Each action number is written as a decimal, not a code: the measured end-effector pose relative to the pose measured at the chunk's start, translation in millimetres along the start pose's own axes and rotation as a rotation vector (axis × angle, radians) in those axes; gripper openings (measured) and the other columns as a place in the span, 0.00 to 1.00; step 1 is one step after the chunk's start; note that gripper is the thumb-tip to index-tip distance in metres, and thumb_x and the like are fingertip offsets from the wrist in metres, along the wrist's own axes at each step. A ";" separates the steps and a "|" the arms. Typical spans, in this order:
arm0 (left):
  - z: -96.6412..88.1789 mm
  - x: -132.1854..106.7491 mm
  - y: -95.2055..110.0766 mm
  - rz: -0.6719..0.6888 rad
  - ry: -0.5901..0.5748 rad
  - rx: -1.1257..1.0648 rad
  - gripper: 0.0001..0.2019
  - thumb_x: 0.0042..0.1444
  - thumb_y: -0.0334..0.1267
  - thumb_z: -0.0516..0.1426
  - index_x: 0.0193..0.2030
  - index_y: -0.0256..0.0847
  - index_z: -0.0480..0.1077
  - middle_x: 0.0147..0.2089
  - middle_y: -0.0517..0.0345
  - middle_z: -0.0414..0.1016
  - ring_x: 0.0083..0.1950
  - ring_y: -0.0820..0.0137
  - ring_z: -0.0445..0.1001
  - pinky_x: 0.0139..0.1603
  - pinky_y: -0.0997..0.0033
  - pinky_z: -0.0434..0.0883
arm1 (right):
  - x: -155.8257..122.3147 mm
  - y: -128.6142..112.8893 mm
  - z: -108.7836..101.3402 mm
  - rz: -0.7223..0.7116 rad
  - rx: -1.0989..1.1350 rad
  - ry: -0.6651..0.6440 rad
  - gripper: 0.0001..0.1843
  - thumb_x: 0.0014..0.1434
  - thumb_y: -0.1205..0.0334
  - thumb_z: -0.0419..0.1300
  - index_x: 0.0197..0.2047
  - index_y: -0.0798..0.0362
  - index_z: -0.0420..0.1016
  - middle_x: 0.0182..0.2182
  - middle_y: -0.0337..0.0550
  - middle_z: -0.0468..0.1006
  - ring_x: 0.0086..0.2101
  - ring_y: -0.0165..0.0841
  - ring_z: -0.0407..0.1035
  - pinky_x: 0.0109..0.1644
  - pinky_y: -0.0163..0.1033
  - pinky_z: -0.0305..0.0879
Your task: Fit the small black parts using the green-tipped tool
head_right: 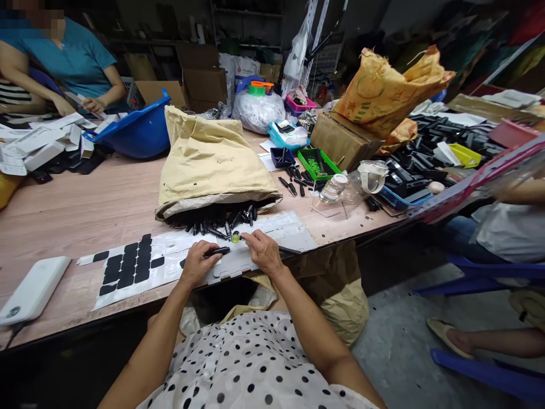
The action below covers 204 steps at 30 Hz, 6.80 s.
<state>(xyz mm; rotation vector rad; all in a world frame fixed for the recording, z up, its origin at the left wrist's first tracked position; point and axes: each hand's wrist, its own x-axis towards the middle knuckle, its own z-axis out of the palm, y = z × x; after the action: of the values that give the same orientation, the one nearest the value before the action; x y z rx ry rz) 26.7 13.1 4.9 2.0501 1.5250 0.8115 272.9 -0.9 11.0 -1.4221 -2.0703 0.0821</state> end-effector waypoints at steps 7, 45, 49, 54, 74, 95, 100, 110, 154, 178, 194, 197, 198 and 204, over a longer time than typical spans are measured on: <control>5.8 1.8 -5.0 0.005 0.021 -0.014 0.07 0.57 0.38 0.63 0.42 0.48 0.81 0.37 0.57 0.77 0.43 0.62 0.73 0.48 0.61 0.70 | 0.0 -31.2 -0.6 0.028 0.110 -0.011 0.18 0.70 0.65 0.52 0.56 0.44 0.79 0.38 0.42 0.78 0.39 0.32 0.74 0.45 0.32 0.71; 10.0 1.1 -2.4 -0.022 0.041 0.048 0.07 0.56 0.42 0.64 0.41 0.49 0.80 0.38 0.57 0.75 0.44 0.61 0.71 0.47 0.62 0.68 | 8.6 48.6 -7.4 -0.064 -0.106 -0.046 0.16 0.65 0.69 0.58 0.48 0.45 0.84 0.35 0.44 0.77 0.38 0.37 0.67 0.42 0.40 0.62; 7.0 0.6 -3.0 -0.010 0.040 0.032 0.07 0.59 0.44 0.61 0.39 0.47 0.79 0.38 0.56 0.76 0.43 0.61 0.72 0.47 0.62 0.68 | 7.8 51.5 -1.7 -0.023 -0.071 -0.053 0.15 0.65 0.68 0.58 0.48 0.45 0.84 0.37 0.45 0.77 0.40 0.38 0.66 0.44 0.41 0.62; -2.2 0.9 0.6 0.029 0.033 0.036 0.11 0.64 0.46 0.56 0.38 0.46 0.78 0.38 0.56 0.78 0.42 0.62 0.73 0.46 0.62 0.69 | 9.7 47.3 0.0 0.018 -0.046 -0.063 0.13 0.65 0.65 0.59 0.49 0.45 0.83 0.38 0.45 0.77 0.41 0.39 0.66 0.46 0.41 0.62; 32.5 -91.8 25.5 0.011 -0.201 0.062 0.05 0.54 0.42 0.63 0.35 0.47 0.79 0.20 0.63 0.75 0.21 0.66 0.75 0.23 0.70 0.65 | 13.7 40.5 1.6 0.047 -0.014 -0.053 0.14 0.63 0.66 0.60 0.48 0.45 0.83 0.38 0.44 0.77 0.42 0.40 0.67 0.48 0.42 0.64; -23.5 39.7 17.0 0.059 0.096 0.164 0.05 0.51 0.35 0.60 0.35 0.46 0.77 0.35 0.58 0.75 0.35 0.66 0.73 0.36 0.68 0.71 | 15.6 38.0 3.5 0.063 -0.006 -0.062 0.13 0.63 0.67 0.60 0.48 0.45 0.83 0.38 0.45 0.76 0.42 0.39 0.67 0.47 0.42 0.64; -20.1 17.0 10.5 -0.130 0.098 -0.240 0.13 0.53 0.48 0.62 0.39 0.42 0.77 0.28 0.63 0.74 0.28 0.71 0.71 0.31 0.72 0.70 | 15.6 37.6 2.0 0.066 -0.004 -0.064 0.14 0.63 0.67 0.60 0.48 0.45 0.83 0.38 0.45 0.77 0.42 0.40 0.67 0.48 0.43 0.64; -8.3 7.9 -5.7 0.008 0.045 -0.067 0.06 0.51 0.42 0.64 0.35 0.46 0.79 0.35 0.57 0.78 0.41 0.62 0.75 0.46 0.62 0.74 | 15.3 43.3 2.2 0.043 -0.048 -0.076 0.13 0.64 0.67 0.60 0.48 0.45 0.83 0.38 0.44 0.77 0.41 0.38 0.66 0.46 0.41 0.62; 2.9 8.8 -5.9 0.035 0.044 -0.005 0.04 0.52 0.37 0.62 0.35 0.47 0.79 0.35 0.56 0.75 0.42 0.60 0.72 0.46 0.60 0.72 | 9.0 3.1 -10.5 0.050 -0.041 -0.071 0.16 0.68 0.66 0.55 0.52 0.45 0.80 0.40 0.44 0.79 0.40 0.35 0.72 0.43 0.36 0.66; -13.9 -18.9 25.0 0.134 -0.061 -0.063 0.15 0.66 0.47 0.51 0.38 0.44 0.77 0.36 0.55 0.79 0.40 0.64 0.75 0.46 0.63 0.73 | 6.2 31.9 4.3 0.042 -0.043 -0.059 0.12 0.63 0.67 0.59 0.46 0.46 0.82 0.37 0.44 0.76 0.41 0.40 0.65 0.46 0.41 0.61; 3.1 -85.1 43.6 -0.248 -0.595 -0.013 0.18 0.55 0.44 0.58 0.49 0.42 0.80 0.29 0.56 0.80 0.33 0.58 0.79 0.37 0.63 0.72 | 9.0 23.8 1.8 0.062 -0.060 -0.061 0.12 0.63 0.67 0.59 0.46 0.47 0.81 0.37 0.45 0.77 0.40 0.40 0.66 0.47 0.42 0.62; -12.2 -46.9 57.9 -0.256 -0.370 -0.123 0.20 0.57 0.53 0.56 0.45 0.43 0.80 0.27 0.59 0.78 0.30 0.63 0.76 0.35 0.66 0.71 | 9.2 23.4 1.9 0.066 -0.057 -0.064 0.12 0.63 0.67 0.59 0.46 0.47 0.81 0.38 0.45 0.76 0.41 0.40 0.66 0.47 0.42 0.62; -16.1 -30.6 60.0 -0.291 -0.253 -0.108 0.20 0.58 0.54 0.55 0.45 0.43 0.80 0.28 0.59 0.77 0.31 0.63 0.76 0.36 0.66 0.71 | 9.3 23.3 1.9 0.068 -0.055 -0.066 0.12 0.63 0.67 0.59 0.46 0.47 0.81 0.38 0.45 0.76 0.41 0.40 0.66 0.47 0.42 0.62; -18.3 57.7 42.4 -0.582 0.196 0.205 0.13 0.56 0.51 0.60 0.33 0.42 0.74 0.35 0.48 0.80 0.43 0.53 0.79 0.43 0.59 0.73 | 9.9 23.2 2.4 0.066 -0.040 -0.074 0.12 0.63 0.67 0.59 0.46 0.46 0.81 0.37 0.44 0.75 0.41 0.39 0.65 0.47 0.41 0.61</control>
<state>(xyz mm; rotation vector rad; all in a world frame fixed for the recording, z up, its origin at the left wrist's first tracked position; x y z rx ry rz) 55.6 56.7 57.1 1.5377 2.2410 0.6525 288.4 18.1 4.7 -1.5331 -2.0947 0.1232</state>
